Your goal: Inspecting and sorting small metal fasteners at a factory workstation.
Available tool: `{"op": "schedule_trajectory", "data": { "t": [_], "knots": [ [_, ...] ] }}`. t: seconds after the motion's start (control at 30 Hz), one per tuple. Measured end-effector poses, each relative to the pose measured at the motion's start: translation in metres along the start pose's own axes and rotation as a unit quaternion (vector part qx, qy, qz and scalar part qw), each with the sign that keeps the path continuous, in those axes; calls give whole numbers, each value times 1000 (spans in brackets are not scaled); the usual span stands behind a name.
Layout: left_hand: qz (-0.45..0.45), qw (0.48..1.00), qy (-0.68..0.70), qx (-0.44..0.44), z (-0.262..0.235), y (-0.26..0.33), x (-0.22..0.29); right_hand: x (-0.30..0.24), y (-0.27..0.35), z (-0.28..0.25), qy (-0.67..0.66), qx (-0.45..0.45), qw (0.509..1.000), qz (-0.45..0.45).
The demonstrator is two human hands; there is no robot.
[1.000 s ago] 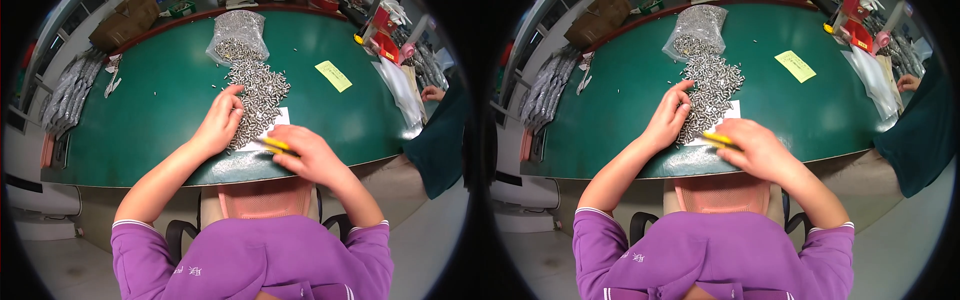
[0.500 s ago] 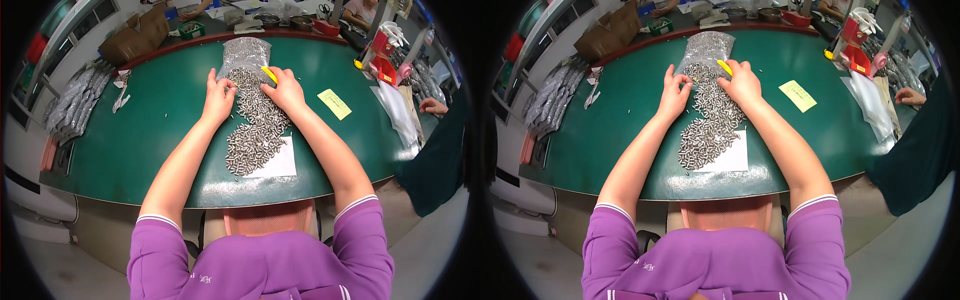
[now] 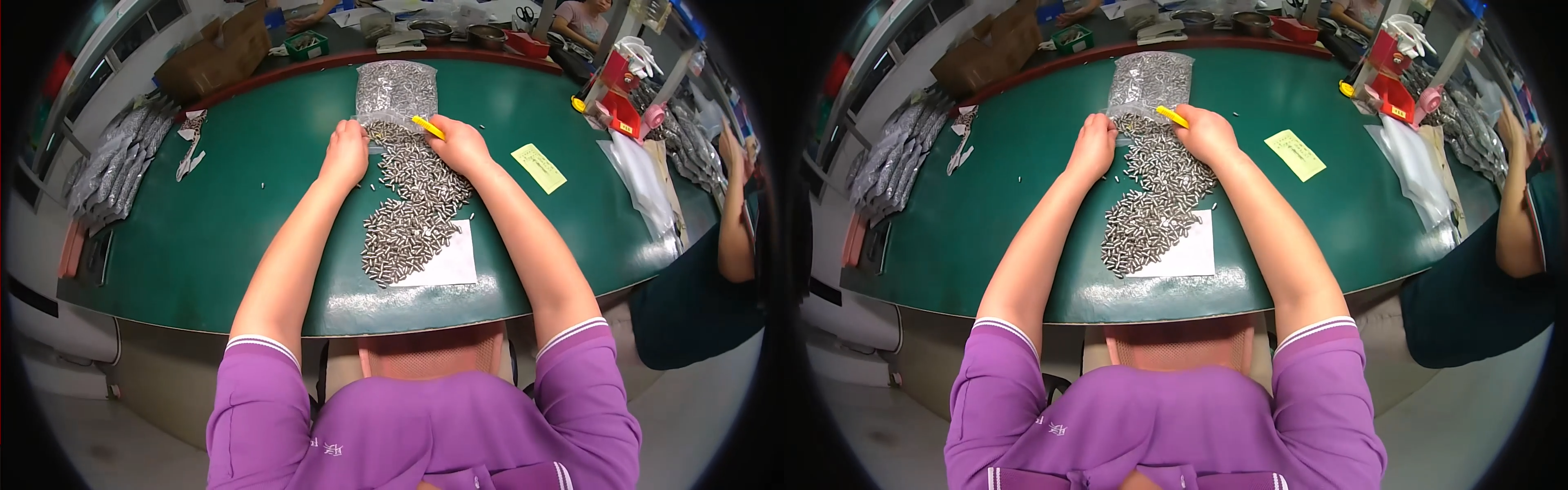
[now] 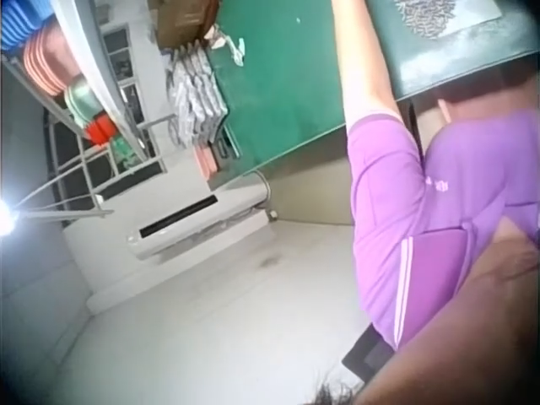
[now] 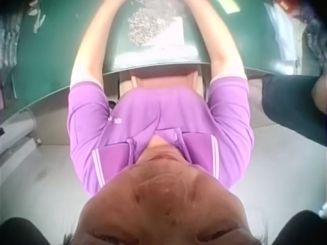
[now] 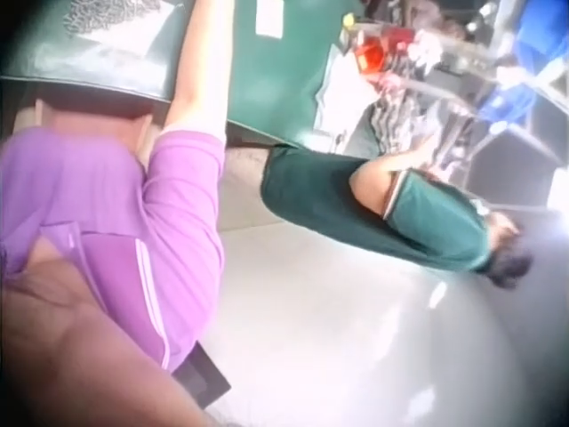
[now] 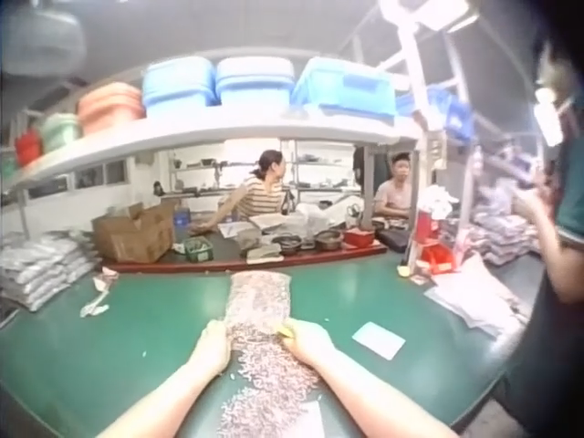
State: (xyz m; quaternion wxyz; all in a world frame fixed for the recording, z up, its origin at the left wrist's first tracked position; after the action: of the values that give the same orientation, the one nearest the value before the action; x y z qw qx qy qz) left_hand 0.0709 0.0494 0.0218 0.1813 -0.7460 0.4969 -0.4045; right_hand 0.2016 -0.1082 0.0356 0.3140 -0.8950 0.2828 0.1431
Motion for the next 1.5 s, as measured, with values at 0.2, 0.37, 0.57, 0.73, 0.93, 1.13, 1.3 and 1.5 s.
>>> {"op": "schedule_trajectory", "data": {
  "t": [0.2,0.37,0.57,0.73,0.93,1.13,1.3,1.5],
  "knots": [
    [3,999,-1,-39,-9,14,14,0,12,-12,-11,-19,1000,-19],
    [18,999,13,-33,-21,29,23,-6,27,-17,-29,-36,999,-28],
    [1,999,27,-34,-33,45,36,-8,43,-26,-61,-39,996,-43],
    [5,1000,20,-18,-40,53,43,-7,49,-27,-79,-39,995,-54],
    [-55,997,47,-26,-43,53,33,-9,53,-36,-112,22,991,-76],
    [-66,992,109,4,-54,46,31,-5,54,-67,-133,62,989,-16],
    [-56,993,106,2,-77,48,49,-44,89,-120,-195,44,980,26],
    [-51,995,81,-20,-111,67,83,-81,195,-134,-185,-93,978,-29]
  ]
}}
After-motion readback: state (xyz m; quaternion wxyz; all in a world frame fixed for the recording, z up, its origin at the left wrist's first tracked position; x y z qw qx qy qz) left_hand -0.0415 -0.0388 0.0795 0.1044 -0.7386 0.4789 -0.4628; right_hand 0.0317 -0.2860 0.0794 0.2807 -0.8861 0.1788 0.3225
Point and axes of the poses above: each hand's wrist, its own y-axis away from the middle knuckle, its own z-axis out of the palm, x = y × z, the point moved 8 cm from there along -y, towards the middle knuckle, and after that the axes turned 9 degrees about x, right-handed, at the moved point
